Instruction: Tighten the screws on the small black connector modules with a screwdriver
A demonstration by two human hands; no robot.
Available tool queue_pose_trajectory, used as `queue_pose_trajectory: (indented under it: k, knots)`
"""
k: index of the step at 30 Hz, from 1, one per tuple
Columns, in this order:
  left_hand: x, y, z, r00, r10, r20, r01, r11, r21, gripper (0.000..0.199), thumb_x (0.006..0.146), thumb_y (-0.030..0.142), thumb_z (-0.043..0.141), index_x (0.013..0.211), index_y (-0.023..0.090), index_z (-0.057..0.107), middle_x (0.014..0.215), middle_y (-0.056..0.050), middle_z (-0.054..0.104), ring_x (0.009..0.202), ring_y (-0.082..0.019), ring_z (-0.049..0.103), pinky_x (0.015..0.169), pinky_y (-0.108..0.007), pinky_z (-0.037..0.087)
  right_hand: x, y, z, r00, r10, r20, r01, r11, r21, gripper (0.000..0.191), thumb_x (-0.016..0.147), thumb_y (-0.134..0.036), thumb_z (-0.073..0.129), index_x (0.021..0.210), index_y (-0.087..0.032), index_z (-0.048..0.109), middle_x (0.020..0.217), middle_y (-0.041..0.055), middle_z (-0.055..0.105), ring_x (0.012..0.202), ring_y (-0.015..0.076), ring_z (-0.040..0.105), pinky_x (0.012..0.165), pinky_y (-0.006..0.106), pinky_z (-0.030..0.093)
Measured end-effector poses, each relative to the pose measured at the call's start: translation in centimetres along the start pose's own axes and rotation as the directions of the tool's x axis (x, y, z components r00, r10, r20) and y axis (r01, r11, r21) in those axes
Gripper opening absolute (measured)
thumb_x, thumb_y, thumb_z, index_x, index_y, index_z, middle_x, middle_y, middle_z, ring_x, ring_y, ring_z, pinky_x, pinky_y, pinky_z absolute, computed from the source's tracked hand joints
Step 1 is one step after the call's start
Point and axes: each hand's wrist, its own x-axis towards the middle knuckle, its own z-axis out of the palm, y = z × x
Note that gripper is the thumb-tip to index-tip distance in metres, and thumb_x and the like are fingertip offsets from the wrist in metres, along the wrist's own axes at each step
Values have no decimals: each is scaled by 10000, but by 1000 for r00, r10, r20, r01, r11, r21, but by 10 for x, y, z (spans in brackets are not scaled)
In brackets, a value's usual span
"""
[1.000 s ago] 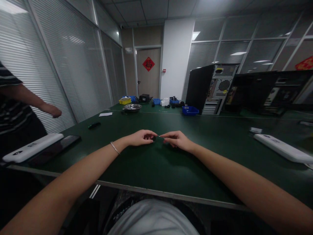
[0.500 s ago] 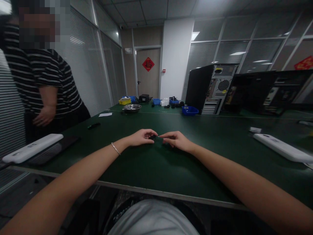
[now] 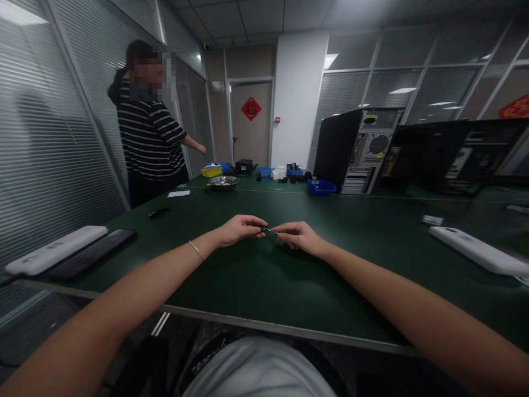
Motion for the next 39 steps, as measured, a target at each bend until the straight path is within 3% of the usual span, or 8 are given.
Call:
queue_pose_trajectory:
  k: [11, 21, 30, 39]
  knots:
    - [0, -4, 2, 999, -55, -2, 55, 997, -52, 365, 770, 249, 759, 1103, 127, 672, 988, -115, 721, 911, -172, 677, 881, -323, 499, 0, 3, -2, 1000, -5, 17, 4, 999, 37, 273, 943, -278, 571, 1186, -153, 570, 1145, 79, 624, 918, 206, 650, 764, 387, 557]
    - [1, -4, 5, 1000, -1, 0, 0, 977, 212, 381, 759, 313, 743, 1095, 143, 685, 1011, -109, 720, 892, -203, 667, 875, -386, 485, 4, 2, -4, 999, 27, 16, -27, 999, -19, 273, 944, -278, 569, 1186, -153, 570, 1143, 79, 625, 910, 203, 652, 754, 380, 560]
    - [-2, 0, -2, 996, 86, -6, -70, 848, 526, 419, 675, 312, 794, 1074, 219, 706, 1022, -54, 654, 961, -241, 581, 880, -360, 421, -2, -5, -9, 1000, -10, -2, 9, 976, -219, 261, 945, -279, 568, 1173, -153, 578, 1138, 76, 628, 919, 207, 650, 771, 389, 555]
    - [0, -1, -10, 997, 62, -41, -34, 866, 499, 428, 758, 290, 716, 1173, 205, 653, 1014, -48, 656, 937, -221, 580, 860, -358, 440, -8, -15, -5, 991, -119, -59, 81, 896, -437, 248, 949, -274, 561, 1169, -160, 582, 1161, 78, 622, 955, 213, 642, 809, 409, 544]
